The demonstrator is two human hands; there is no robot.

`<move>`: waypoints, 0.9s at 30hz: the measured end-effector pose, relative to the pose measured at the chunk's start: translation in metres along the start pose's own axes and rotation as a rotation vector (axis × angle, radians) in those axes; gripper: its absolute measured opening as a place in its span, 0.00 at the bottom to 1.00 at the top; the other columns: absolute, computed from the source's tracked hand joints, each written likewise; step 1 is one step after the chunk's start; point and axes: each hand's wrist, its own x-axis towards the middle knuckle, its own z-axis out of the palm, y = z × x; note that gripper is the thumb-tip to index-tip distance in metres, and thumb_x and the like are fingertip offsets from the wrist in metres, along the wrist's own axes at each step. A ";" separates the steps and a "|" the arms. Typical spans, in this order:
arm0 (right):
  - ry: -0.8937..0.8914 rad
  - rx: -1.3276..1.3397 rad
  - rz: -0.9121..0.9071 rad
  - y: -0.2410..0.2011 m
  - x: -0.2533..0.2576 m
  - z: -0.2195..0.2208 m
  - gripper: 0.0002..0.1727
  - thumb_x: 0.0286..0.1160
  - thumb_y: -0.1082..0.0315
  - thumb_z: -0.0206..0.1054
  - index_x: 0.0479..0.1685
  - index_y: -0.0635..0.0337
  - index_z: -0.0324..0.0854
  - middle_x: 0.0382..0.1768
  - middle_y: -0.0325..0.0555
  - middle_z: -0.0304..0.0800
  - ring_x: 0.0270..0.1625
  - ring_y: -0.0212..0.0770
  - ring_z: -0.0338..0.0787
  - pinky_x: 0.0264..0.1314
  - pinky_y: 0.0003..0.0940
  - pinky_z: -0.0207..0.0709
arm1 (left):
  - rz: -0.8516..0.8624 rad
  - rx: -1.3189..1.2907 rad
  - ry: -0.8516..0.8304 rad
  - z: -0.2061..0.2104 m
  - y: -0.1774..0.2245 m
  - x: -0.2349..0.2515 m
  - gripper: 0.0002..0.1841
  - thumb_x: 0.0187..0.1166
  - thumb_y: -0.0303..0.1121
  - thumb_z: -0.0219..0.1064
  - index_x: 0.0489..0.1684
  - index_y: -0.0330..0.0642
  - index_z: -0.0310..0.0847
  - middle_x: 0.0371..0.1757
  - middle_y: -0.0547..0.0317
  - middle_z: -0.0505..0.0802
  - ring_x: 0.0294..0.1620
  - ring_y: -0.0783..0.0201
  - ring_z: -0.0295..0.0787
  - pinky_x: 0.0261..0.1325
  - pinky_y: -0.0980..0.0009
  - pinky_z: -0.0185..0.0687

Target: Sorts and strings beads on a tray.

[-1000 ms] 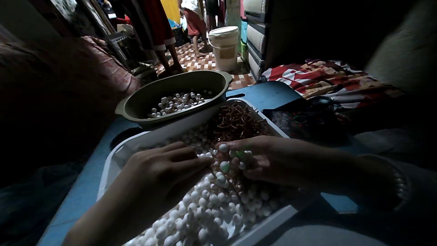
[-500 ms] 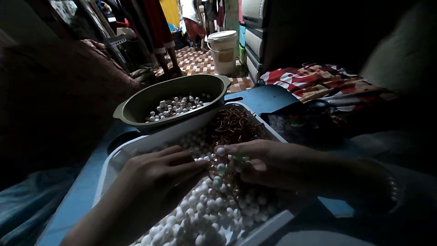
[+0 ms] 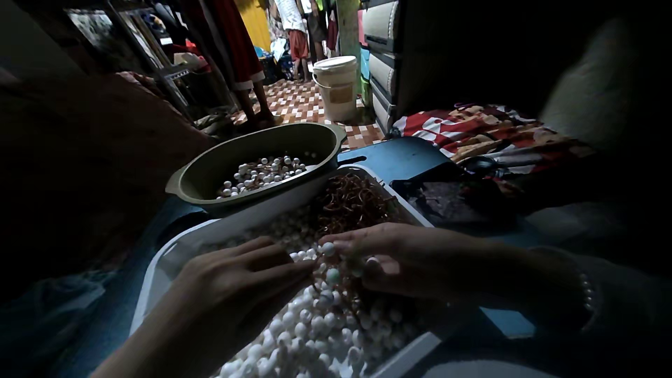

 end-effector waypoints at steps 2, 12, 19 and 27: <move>-0.055 -0.213 -0.135 0.003 -0.003 -0.006 0.20 0.86 0.74 0.56 0.75 0.59 0.78 0.60 0.34 0.88 0.57 0.18 0.85 0.60 0.13 0.78 | -0.004 0.000 0.006 0.000 0.000 0.000 0.15 0.85 0.43 0.61 0.44 0.53 0.96 0.31 0.68 0.91 0.34 0.73 0.86 0.35 0.78 0.78; 0.002 0.091 0.054 -0.001 0.001 -0.002 0.17 0.87 0.73 0.56 0.70 0.56 0.80 0.50 0.33 0.88 0.50 0.20 0.87 0.54 0.14 0.81 | -0.016 0.013 0.021 0.002 0.001 0.003 0.15 0.84 0.43 0.61 0.41 0.52 0.97 0.30 0.67 0.91 0.33 0.73 0.86 0.35 0.77 0.78; -0.059 -0.429 -0.248 0.008 -0.006 -0.013 0.25 0.80 0.74 0.64 0.78 0.58 0.75 0.68 0.39 0.85 0.63 0.23 0.85 0.64 0.19 0.80 | -0.043 0.014 0.016 -0.001 0.002 0.003 0.15 0.84 0.44 0.61 0.41 0.54 0.96 0.30 0.69 0.91 0.33 0.74 0.86 0.34 0.78 0.78; -0.021 -0.323 -0.115 0.001 -0.005 -0.007 0.23 0.79 0.78 0.64 0.73 0.60 0.78 0.65 0.37 0.87 0.59 0.19 0.86 0.58 0.13 0.80 | -0.040 0.023 0.020 0.001 0.001 0.003 0.15 0.85 0.45 0.60 0.41 0.54 0.96 0.29 0.70 0.90 0.32 0.74 0.85 0.33 0.77 0.76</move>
